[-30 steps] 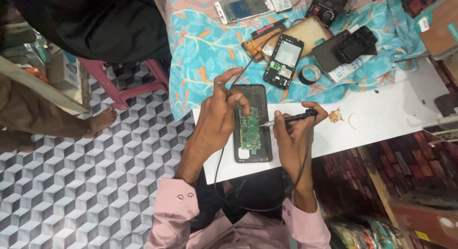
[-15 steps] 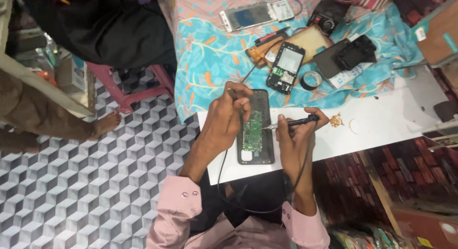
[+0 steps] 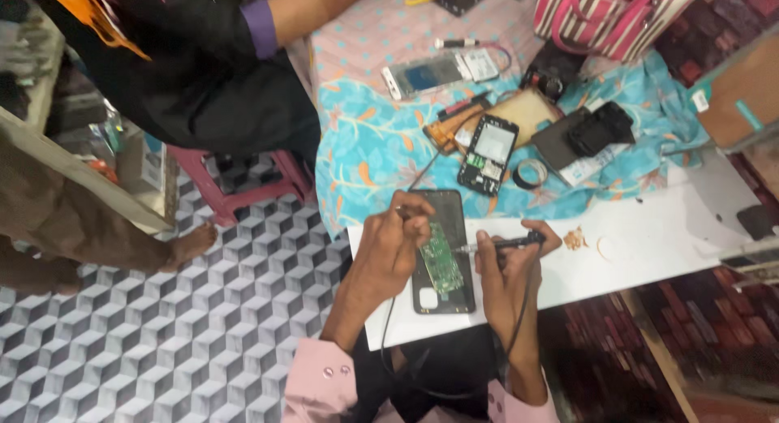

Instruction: The person uses a soldering iron and tweezers to work on a smartphone motherboard placed on a table. They repeatedly apply the soldering iron to various points on the circuit board while holding the board steady with tweezers.

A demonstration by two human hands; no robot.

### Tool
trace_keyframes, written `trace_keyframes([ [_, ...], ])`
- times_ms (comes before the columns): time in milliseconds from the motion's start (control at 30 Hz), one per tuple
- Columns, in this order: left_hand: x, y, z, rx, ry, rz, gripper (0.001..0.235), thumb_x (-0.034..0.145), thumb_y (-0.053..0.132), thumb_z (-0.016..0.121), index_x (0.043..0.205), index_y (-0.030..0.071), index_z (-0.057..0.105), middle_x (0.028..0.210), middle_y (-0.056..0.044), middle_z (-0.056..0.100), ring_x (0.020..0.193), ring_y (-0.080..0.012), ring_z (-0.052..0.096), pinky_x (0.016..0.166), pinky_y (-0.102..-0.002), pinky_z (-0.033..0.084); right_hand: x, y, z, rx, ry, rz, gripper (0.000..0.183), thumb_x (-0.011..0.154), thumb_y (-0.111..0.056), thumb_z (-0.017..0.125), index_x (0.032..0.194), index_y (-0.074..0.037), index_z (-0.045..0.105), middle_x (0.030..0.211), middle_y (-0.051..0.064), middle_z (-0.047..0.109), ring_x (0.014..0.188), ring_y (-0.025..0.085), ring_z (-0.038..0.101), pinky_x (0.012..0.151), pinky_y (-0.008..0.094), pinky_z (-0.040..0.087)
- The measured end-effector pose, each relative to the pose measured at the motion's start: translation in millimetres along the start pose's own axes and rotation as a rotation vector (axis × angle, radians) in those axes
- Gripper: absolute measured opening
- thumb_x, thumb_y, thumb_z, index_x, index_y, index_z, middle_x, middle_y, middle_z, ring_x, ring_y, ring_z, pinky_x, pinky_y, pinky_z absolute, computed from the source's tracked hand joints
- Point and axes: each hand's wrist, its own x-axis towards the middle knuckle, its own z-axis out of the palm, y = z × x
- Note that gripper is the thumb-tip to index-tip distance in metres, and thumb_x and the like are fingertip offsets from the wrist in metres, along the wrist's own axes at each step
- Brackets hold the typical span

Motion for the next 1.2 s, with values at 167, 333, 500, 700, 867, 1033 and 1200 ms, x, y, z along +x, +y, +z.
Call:
trace_keyframes([
  [167,2,7,-3,0.081,-0.015,-0.041,0.008,0.103,-0.001,0.047,0.106,-0.006,0.052,0.069,-0.011,0.058,0.057,-0.0192,0.059,0.056,-0.032,0.048,-2,3,-1,0.002,0.004,-0.036,0.033,0.102,-0.024,0.058,0.099,0.006,0.046,0.057,0.007,0.061,0.052,0.019,0.062,0.076,0.031,0.047],
  [333,3,2,-4,0.034,-0.028,-0.056,0.009,0.101,-0.002,0.047,0.103,-0.009,0.053,0.067,-0.012,0.057,0.056,-0.0209,0.057,0.055,-0.033,0.048,-6,3,0,0.052,0.011,-0.002,0.03,0.102,-0.025,0.06,0.102,0.004,0.049,0.066,0.007,0.06,0.057,0.018,0.062,0.072,0.033,0.047],
  [500,1,-2,-4,0.043,-0.03,0.003,0.009,0.102,-0.002,0.044,0.098,-0.009,0.049,0.079,-0.013,0.062,0.061,-0.0199,0.06,0.059,-0.033,0.051,-8,-1,2,0.004,0.031,-0.026,0.028,0.099,-0.022,0.06,0.088,0.003,0.056,0.057,0.005,0.058,0.056,0.02,0.059,0.084,0.034,0.044],
  [700,4,-2,-5,0.026,-0.02,0.053,0.015,0.103,-0.001,0.049,0.097,-0.011,0.04,0.088,-0.017,0.064,0.059,-0.0221,0.06,0.056,-0.034,0.048,-8,-2,2,-0.053,0.033,-0.012,0.03,0.102,-0.023,0.059,0.09,0.004,0.053,0.054,0.008,0.054,0.054,0.021,0.055,0.086,0.038,0.043],
  [867,4,0,-6,0.06,-0.027,-0.011,0.01,0.101,0.0,0.045,0.1,-0.009,0.048,0.077,-0.014,0.062,0.058,-0.0224,0.061,0.058,-0.036,0.05,-7,-6,3,-0.014,0.054,-0.016,0.03,0.101,-0.023,0.058,0.099,0.005,0.048,0.06,0.007,0.057,0.056,0.019,0.057,0.074,0.037,0.044],
  [1033,2,-6,-5,0.043,-0.03,-0.02,0.017,0.107,0.006,0.045,0.095,-0.006,0.046,0.075,-0.013,0.061,0.06,-0.0214,0.061,0.06,-0.035,0.052,-6,-4,2,0.015,0.045,0.121,0.047,0.103,-0.019,0.058,0.129,0.006,0.029,0.058,0.011,0.06,0.053,0.02,0.057,0.061,0.034,0.044],
  [1200,3,-3,-5,0.059,-0.006,-0.032,0.023,0.11,0.01,0.042,0.093,-0.006,0.046,0.079,-0.014,0.062,0.058,-0.0206,0.059,0.059,-0.035,0.049,-11,-10,7,0.156,0.097,0.04,0.051,0.101,-0.017,0.06,0.132,0.004,0.026,0.069,0.008,0.063,0.066,0.019,0.061,0.06,0.033,0.044],
])
